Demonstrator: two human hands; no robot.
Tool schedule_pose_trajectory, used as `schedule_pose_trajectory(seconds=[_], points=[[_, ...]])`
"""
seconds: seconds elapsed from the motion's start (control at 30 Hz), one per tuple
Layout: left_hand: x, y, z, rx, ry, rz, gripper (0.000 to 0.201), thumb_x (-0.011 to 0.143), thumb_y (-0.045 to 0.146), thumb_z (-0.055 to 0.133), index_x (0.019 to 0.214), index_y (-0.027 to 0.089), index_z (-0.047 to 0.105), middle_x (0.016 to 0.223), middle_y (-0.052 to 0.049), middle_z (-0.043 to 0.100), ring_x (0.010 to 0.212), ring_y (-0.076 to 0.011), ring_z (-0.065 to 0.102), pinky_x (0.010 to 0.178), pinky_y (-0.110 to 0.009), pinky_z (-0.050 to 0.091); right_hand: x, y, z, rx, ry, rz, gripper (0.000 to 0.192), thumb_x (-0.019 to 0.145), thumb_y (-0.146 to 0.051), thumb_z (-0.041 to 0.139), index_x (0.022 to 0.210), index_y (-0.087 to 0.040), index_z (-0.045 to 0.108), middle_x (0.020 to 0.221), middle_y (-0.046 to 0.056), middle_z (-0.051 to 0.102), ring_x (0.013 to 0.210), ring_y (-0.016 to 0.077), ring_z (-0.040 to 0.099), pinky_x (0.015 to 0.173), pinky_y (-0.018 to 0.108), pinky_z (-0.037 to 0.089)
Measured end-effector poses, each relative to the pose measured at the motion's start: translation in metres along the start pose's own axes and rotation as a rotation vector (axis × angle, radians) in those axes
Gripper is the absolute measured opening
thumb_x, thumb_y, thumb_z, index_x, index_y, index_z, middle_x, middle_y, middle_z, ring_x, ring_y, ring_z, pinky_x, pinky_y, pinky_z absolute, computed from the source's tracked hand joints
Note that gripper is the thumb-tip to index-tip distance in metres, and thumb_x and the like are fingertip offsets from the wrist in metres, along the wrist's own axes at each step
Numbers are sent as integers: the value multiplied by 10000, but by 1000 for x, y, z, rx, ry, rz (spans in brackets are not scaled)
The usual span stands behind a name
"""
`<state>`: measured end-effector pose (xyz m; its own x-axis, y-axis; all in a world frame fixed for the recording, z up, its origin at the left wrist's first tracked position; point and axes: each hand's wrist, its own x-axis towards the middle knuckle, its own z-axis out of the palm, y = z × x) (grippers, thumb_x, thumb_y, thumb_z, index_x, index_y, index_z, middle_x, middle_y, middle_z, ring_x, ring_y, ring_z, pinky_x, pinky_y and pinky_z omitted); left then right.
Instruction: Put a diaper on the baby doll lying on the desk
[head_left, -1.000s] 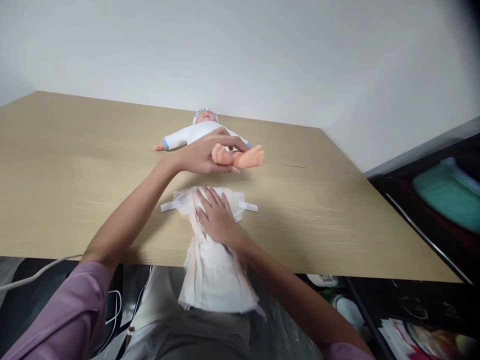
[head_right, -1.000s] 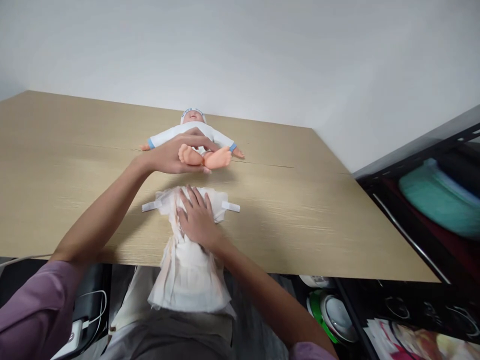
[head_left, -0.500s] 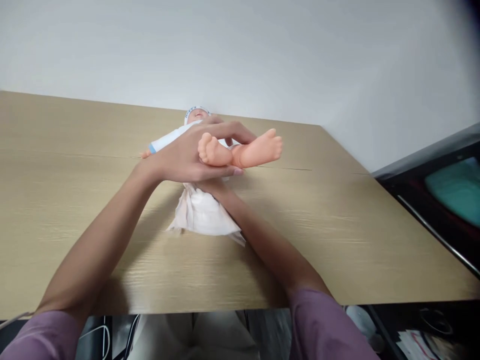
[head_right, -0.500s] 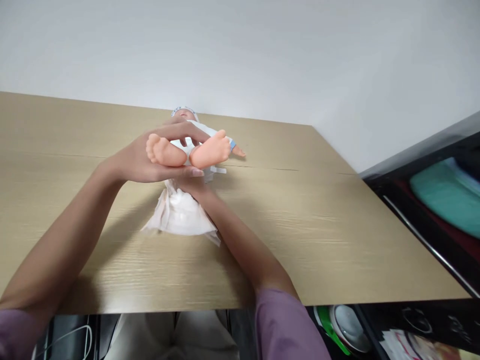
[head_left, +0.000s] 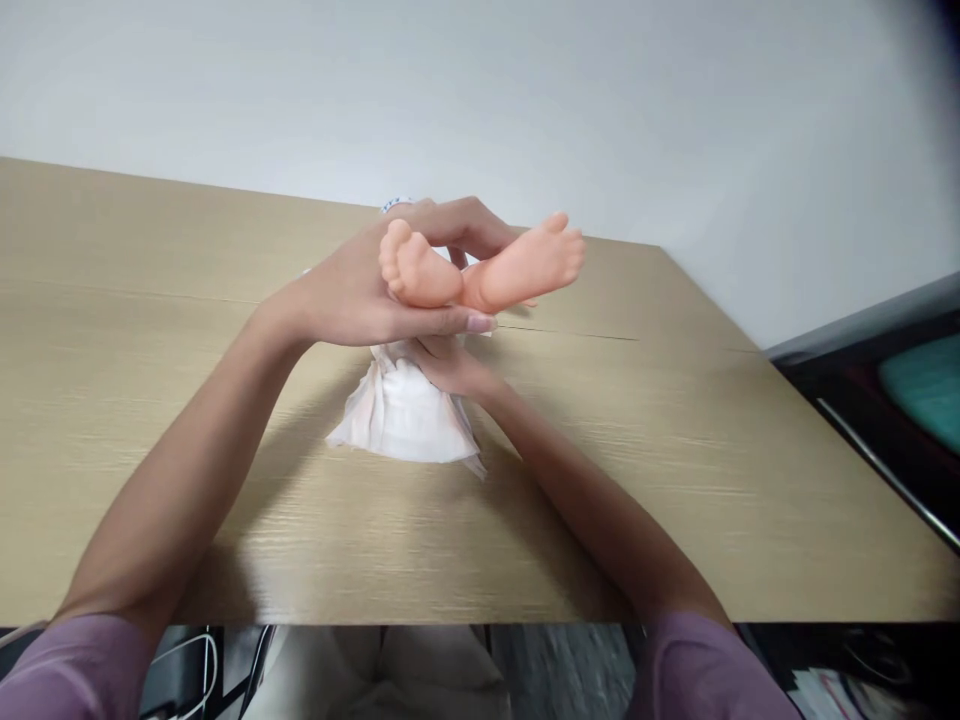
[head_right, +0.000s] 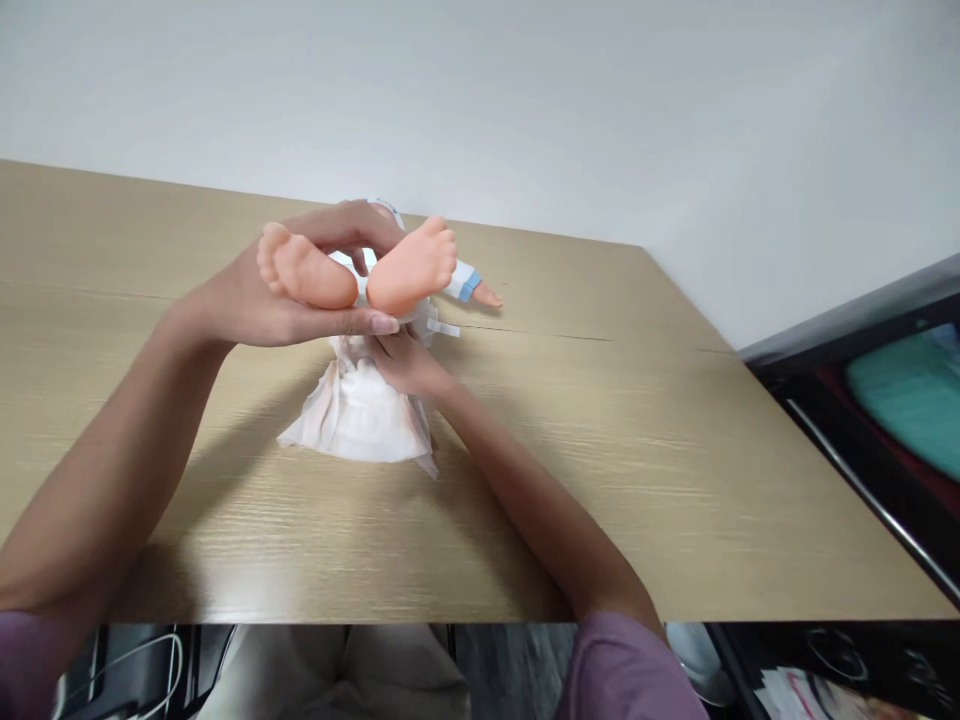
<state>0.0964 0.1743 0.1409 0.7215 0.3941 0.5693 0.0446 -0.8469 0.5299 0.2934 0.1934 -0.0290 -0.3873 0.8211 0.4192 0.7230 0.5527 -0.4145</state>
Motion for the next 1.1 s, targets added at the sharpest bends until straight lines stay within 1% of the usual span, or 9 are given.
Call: schedule_pose_trajectory(seconds=[0.1, 0.2, 0.3, 0.4, 0.47, 0.6, 0.73, 0.9, 1.1], points=[[-3, -1, 4, -1, -10, -22, 382, 993, 406, 864, 1310, 214, 769, 1275, -51, 769, 1228, -250, 729, 1089, -397, 585, -39, -5, -24, 39, -34, 57, 404, 1223, -405, 441, 1412, -196, 731, 1476, 113, 768, 1472, 296, 653, 1322, 543, 479], [-13, -1, 13, -1, -11, -62, 458, 966, 482, 889, 1330, 226, 779, 1288, -71, 783, 1199, -267, 730, 1076, -426, 581, -71, -24, -48, 2, 195, 212, 537, 1153, -538, 596, 1547, -174, 617, 1500, 195, 717, 1470, 373, 639, 1270, 611, 518], [-27, -1, 27, 24, -62, -101, 461, 953, 528, 887, 1309, 251, 796, 1270, -83, 794, 1221, -295, 698, 1076, -456, 572, -80, -48, -65, -27, 282, 128, 742, 1132, -536, 632, 1747, -202, 383, 1700, 192, 557, 1602, 382, 531, 1303, 631, 494], [-44, -3, 38, 50, -77, -85, 431, 974, 532, 856, 1307, 266, 796, 1284, -89, 812, 1281, -302, 676, 1114, -461, 558, -75, -60, -73, -12, 162, 24, 762, 1149, -397, 589, 1822, -259, 259, 1790, 120, 483, 1645, 346, 503, 1310, 588, 518], [-57, -4, 38, 27, -57, -67, 488, 969, 524, 864, 1371, 266, 766, 1375, -106, 796, 1326, -295, 693, 1150, -448, 557, -75, -57, -76, 25, 101, 3, 718, 1146, -328, 569, 1811, -233, 317, 1770, 117, 520, 1607, 321, 556, 1299, 530, 545], [-92, -11, 19, 92, -90, -123, 592, 962, 500, 866, 1456, 220, 700, 1444, -135, 766, 1319, -290, 726, 1159, -429, 567, -89, -29, -85, 58, 43, -85, 505, 1195, -352, 469, 1640, -153, 604, 1667, 144, 638, 1566, 252, 597, 1344, 440, 481], [-131, -29, 5, 218, -200, -199, 461, 1031, 435, 729, 1443, 231, 709, 1465, -133, 764, 1365, -313, 714, 1216, -486, 533, -111, 1, -91, 25, -116, -235, 441, 1188, -351, 422, 1412, -246, 788, 1596, 56, 717, 1600, 245, 577, 1410, 530, 393], [-165, -50, 12, 213, -348, -105, 548, 1000, 261, 684, 1547, 239, 669, 1624, -165, 681, 1655, -342, 512, 1348, -572, 438, -127, 19, -77, -94, -235, -231, 477, 1180, -291, 381, 1406, -265, 799, 1640, 35, 684, 1662, 221, 509, 1432, 540, 365], [-172, -53, 21, 205, -372, -93, 633, 938, 113, 689, 1555, 256, 693, 1624, -163, 688, 1644, -322, 540, 1337, -588, 477, -129, 29, -81, 3, -275, -298, 474, 1195, -321, 412, 1535, -261, 736, 1691, 46, 634, 1662, 229, 511, 1406, 512, 404]])
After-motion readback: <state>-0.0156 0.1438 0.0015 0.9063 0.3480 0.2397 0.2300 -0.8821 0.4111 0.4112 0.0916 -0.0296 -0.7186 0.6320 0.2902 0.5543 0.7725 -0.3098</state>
